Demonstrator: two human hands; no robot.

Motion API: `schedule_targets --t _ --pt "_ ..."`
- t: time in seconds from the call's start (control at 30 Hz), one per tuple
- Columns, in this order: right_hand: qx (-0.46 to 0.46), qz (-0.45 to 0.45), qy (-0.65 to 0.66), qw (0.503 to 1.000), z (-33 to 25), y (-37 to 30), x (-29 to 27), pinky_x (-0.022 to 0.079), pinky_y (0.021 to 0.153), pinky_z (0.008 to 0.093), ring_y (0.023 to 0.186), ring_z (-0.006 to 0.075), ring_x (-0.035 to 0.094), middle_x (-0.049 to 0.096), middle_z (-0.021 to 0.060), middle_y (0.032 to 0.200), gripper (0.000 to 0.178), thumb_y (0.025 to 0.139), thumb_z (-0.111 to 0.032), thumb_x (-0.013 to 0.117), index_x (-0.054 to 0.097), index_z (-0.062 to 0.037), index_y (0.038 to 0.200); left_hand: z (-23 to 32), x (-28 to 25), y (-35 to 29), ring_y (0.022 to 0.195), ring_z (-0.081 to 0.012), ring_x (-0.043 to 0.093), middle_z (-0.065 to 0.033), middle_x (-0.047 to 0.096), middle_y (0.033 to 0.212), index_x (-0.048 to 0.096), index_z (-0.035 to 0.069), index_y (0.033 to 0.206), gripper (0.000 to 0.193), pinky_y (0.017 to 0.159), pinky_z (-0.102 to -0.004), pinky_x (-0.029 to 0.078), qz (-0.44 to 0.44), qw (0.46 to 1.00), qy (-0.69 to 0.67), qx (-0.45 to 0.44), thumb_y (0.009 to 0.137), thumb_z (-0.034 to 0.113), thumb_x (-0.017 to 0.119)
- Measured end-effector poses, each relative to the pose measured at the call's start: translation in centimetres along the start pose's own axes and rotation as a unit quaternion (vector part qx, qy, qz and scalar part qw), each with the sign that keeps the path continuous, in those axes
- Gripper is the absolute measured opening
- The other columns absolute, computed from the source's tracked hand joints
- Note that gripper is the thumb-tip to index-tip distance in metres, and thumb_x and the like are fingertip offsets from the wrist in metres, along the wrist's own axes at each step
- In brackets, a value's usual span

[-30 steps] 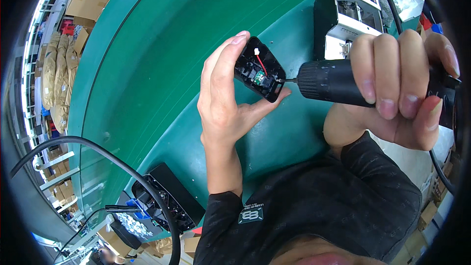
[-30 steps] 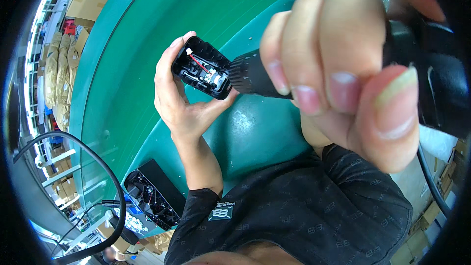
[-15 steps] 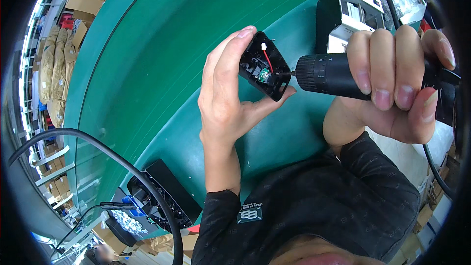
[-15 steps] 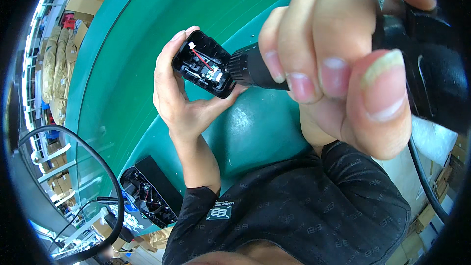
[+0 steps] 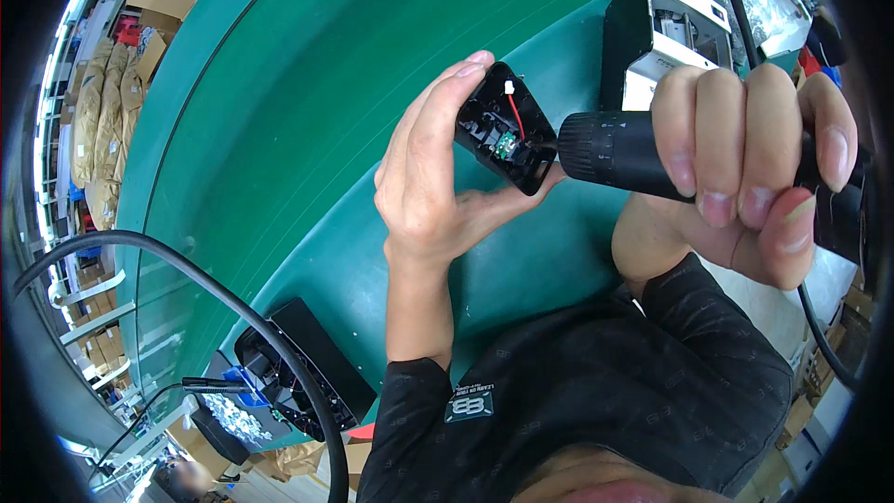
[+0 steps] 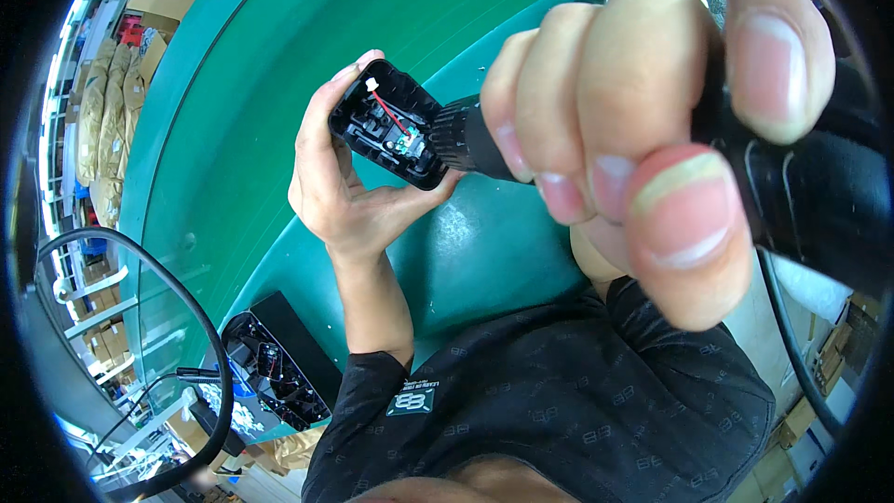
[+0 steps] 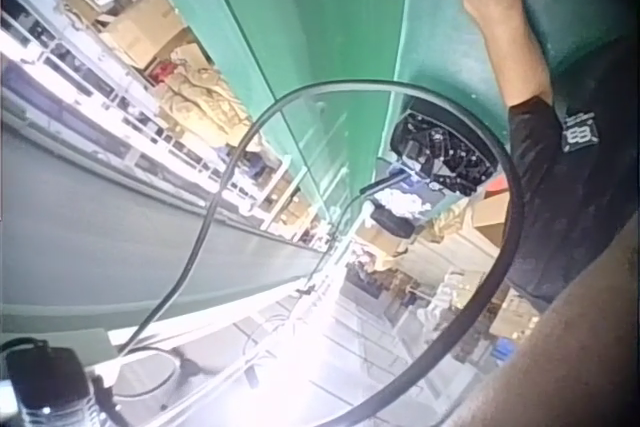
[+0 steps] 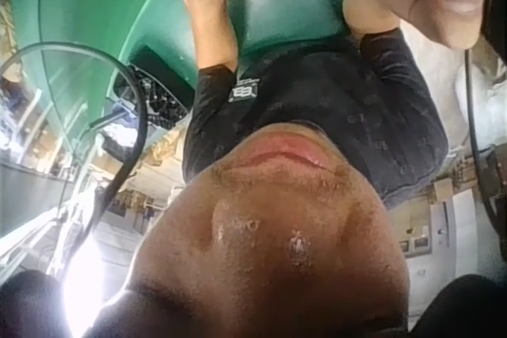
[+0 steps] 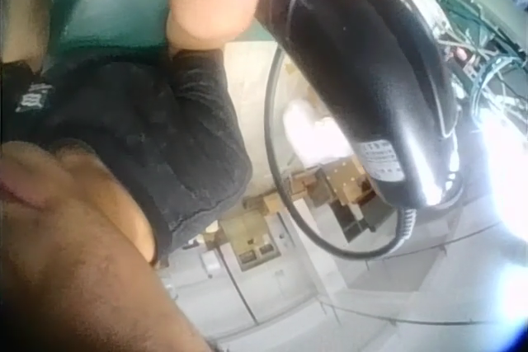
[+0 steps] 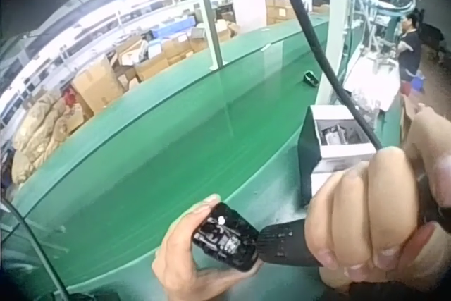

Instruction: The person picks up a plastic housing and a circuit board, fits the board into the housing, and uses a power screwdriver to drive a screw into the assembly. The person then sets the unit down and repeats the process with another assembly.

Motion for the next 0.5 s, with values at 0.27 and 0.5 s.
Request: schedule_targets --t 0.27,0.5 --pt "0.007 -0.015 0.000 1.000 -0.4 1.0 0.6 0.043 0.066 0.0252 0.067 0.0082 0.055 0.054 -0.0031 0.079 0.028 0.085 -0.011 0.061 0.051 -0.0138 0.110 0.4 0.3 0.0 0.098 -0.0270 0.067 -0.0203 0.065 0.107 0.049 -0.007 0.120 0.087 0.084 -0.0352 0.057 -0.002 1.000 -0.019 0.010 0.049 0.018 0.093" --pt "-0.029 -0.029 -0.013 0.999 -1.5 0.6 -0.5 0.042 0.067 0.0260 0.067 0.0085 0.054 0.054 -0.0028 0.079 0.030 0.086 -0.013 0.060 0.050 -0.0139 0.114 0.9 1.1 0.1 0.092 -0.0279 0.068 -0.0172 0.067 0.103 0.058 -0.003 0.111 0.075 0.079 -0.0343 0.057 0.039 0.995 -0.083 -0.045 0.047 0.018 0.092"
Point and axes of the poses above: each hand's wrist, its own y-axis towards the middle knuckle, its own x-axis out of the palm, z = x × y, the point moved 1 cm from there along y, towards the middle knuckle
